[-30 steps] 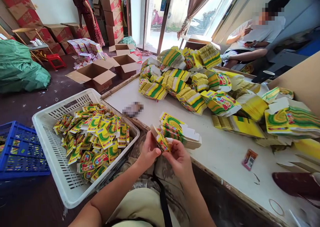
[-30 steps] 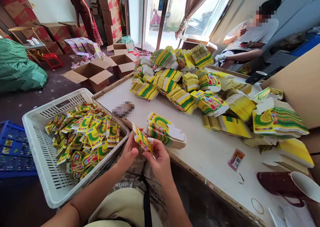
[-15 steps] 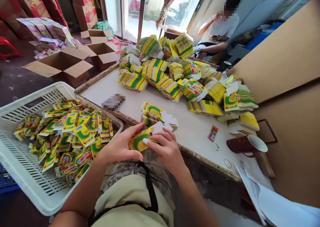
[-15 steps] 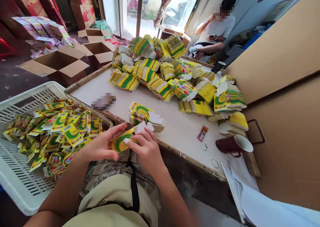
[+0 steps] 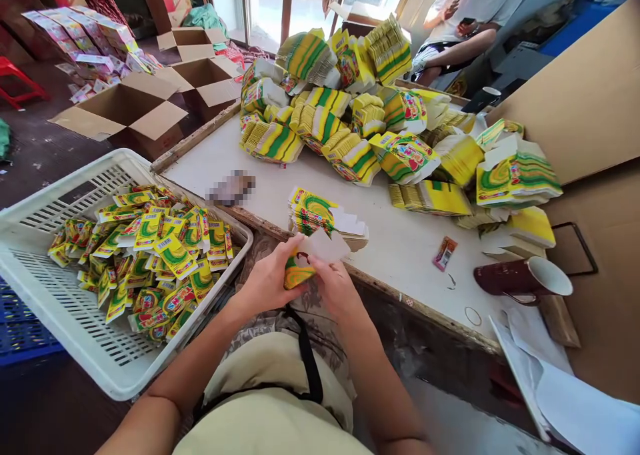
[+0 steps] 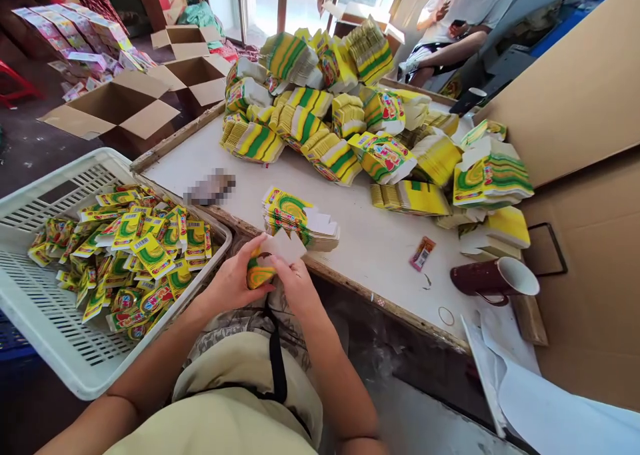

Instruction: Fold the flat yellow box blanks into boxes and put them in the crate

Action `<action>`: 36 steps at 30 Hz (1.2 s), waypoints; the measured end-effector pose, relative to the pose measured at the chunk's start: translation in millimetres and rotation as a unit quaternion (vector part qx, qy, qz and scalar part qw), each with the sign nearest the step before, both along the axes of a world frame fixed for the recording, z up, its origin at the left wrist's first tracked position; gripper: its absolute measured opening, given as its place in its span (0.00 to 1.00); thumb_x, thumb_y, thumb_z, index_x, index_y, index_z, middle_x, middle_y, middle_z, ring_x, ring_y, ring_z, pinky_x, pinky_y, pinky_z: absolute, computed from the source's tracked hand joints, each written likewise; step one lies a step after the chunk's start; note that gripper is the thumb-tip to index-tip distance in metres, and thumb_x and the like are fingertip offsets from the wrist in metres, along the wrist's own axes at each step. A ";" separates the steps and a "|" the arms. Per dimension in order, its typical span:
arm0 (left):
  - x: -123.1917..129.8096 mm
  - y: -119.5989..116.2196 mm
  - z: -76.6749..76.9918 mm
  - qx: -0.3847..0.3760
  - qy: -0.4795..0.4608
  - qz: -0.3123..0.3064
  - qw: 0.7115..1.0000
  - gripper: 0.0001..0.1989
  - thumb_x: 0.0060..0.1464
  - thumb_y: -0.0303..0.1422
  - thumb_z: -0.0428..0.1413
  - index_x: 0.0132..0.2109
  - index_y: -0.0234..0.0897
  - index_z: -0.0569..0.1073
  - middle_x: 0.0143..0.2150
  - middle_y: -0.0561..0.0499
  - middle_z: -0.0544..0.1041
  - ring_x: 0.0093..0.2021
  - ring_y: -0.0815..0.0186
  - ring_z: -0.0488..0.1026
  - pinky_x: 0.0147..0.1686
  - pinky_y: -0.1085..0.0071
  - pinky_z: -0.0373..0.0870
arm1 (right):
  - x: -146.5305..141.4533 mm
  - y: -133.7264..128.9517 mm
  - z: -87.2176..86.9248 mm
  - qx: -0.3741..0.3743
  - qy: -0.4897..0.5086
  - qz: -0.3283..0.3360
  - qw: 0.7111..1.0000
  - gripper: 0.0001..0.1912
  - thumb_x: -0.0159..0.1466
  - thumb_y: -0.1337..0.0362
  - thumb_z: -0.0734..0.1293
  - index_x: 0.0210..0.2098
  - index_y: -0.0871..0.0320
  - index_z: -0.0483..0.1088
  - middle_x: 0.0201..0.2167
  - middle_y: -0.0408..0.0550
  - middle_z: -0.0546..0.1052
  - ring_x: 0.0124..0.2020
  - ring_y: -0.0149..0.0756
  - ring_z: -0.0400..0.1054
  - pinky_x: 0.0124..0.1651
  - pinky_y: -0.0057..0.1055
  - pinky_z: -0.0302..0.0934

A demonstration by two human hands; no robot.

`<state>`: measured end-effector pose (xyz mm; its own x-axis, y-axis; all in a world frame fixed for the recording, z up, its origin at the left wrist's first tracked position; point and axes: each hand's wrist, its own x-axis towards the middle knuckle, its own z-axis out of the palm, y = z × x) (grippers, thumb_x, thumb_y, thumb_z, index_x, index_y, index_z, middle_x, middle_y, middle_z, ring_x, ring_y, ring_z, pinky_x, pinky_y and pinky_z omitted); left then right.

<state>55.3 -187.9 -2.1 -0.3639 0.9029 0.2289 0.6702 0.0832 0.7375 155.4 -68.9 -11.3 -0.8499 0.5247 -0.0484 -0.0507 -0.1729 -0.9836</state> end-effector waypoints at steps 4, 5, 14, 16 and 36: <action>0.9 0.2 -4.9 0.001 0.003 -0.021 1.000 0.35 0.48 0.29 0.60 0.61 0.41 0.56 0.59 0.43 0.70 0.55 0.55 0.72 0.51 0.63 0.70 | -0.7 0.8 5.2 -0.057 0.014 0.070 0.996 0.25 0.66 0.53 0.62 0.60 0.53 0.67 0.59 0.49 0.73 0.61 0.45 0.66 0.61 0.44 0.65; -0.1 0.5 -5.2 -0.007 -0.010 -0.019 1.000 0.33 0.46 0.29 0.60 0.59 0.41 0.57 0.56 0.44 0.72 0.51 0.56 0.75 0.48 0.64 0.71 | 0.6 0.1 4.0 -0.051 0.022 0.074 0.996 0.26 0.68 0.52 0.60 0.63 0.53 0.63 0.61 0.50 0.71 0.61 0.45 0.66 0.61 0.44 0.65; 3.9 7.8 -14.0 0.032 -0.091 0.061 0.993 0.43 0.44 0.25 0.56 0.64 0.38 0.43 0.51 0.42 0.71 0.42 0.59 0.76 0.39 0.64 0.72 | 8.4 -8.8 -4.9 0.361 0.044 0.031 0.931 0.26 0.69 0.69 0.58 0.65 0.46 0.62 0.68 0.45 0.60 0.68 0.39 0.56 0.68 0.41 0.54; 5.8 6.6 -14.3 0.042 -0.051 0.116 0.991 0.41 0.44 0.25 0.58 0.63 0.38 0.48 0.54 0.39 0.69 0.48 0.55 0.74 0.44 0.59 0.72 | 7.5 -5.6 -4.4 0.383 0.063 -0.002 0.922 0.27 0.69 0.72 0.56 0.64 0.44 0.63 0.67 0.46 0.62 0.66 0.38 0.60 0.66 0.40 0.58; -24.1 -4.6 22.5 -0.022 0.063 0.067 0.996 0.24 0.44 0.36 0.65 0.50 0.38 0.71 0.45 0.46 0.78 0.45 0.56 0.75 0.46 0.61 0.71 | 18.2 36.0 13.1 0.442 0.030 0.089 0.892 0.12 0.67 0.64 0.65 0.49 0.49 0.75 0.57 0.54 0.67 0.55 0.42 0.69 0.56 0.42 0.67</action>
<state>31.2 -192.6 20.4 -0.4525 0.8586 0.2409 0.7374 0.2084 0.6425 173.6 -32.9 1.8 -0.9109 0.1915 0.3655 -0.1570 0.6583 -0.7362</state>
